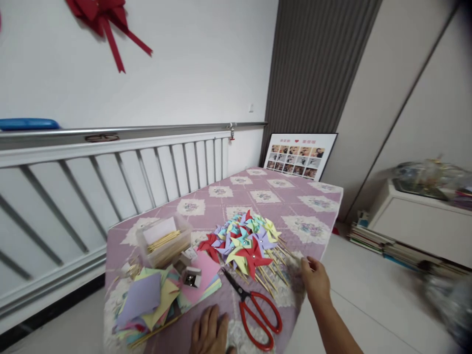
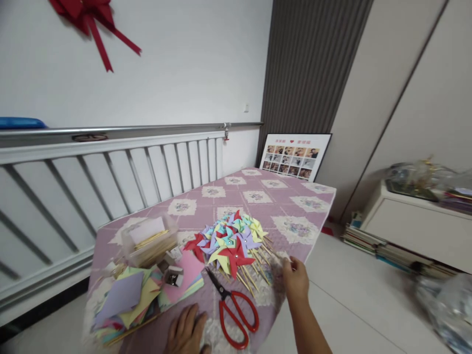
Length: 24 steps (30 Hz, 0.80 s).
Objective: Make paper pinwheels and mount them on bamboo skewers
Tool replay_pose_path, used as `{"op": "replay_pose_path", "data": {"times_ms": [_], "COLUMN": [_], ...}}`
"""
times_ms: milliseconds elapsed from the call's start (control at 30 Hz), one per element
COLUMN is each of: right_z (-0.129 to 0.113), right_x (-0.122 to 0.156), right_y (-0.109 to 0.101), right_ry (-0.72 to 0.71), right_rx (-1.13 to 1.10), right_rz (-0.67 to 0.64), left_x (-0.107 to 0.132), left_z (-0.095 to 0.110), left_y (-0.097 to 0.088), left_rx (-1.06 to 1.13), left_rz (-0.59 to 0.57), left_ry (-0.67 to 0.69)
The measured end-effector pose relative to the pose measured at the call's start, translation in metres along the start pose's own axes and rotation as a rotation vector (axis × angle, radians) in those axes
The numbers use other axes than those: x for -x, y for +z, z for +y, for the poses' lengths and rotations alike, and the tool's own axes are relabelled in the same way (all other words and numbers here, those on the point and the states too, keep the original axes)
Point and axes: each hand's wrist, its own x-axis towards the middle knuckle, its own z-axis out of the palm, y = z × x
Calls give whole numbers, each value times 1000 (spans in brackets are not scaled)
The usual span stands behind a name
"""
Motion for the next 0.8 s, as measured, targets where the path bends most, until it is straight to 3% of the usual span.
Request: {"op": "replay_pose_path", "data": {"times_ms": [133, 267, 400, 433, 533, 667, 800], "right_z": [-21, -40, -34, -31, -26, -32, -36], "right_x": [68, 174, 272, 289, 314, 318, 317], "right_y": [-4, 12, 34, 38, 45, 48, 49], "right_ry": [-79, -191, -208, -206, -246, -338, -370], "right_rx": [-127, -228, -358, -343, -277, -183, -120], "right_rz": [-37, -236, -518, -513, -398, -354, -337], "left_x": [9, 17, 15, 13, 10, 13, 16], "left_z": [-1, -2, -9, -11, -15, -14, -15], "left_y": [-18, -26, -20, -18, -19, -28, -36], "left_rx": [151, 215, 249, 261, 282, 300, 346], "left_rz": [-70, -62, -68, -86, -121, -132, -13], "left_ry": [48, 66, 101, 103, 108, 94, 148]}}
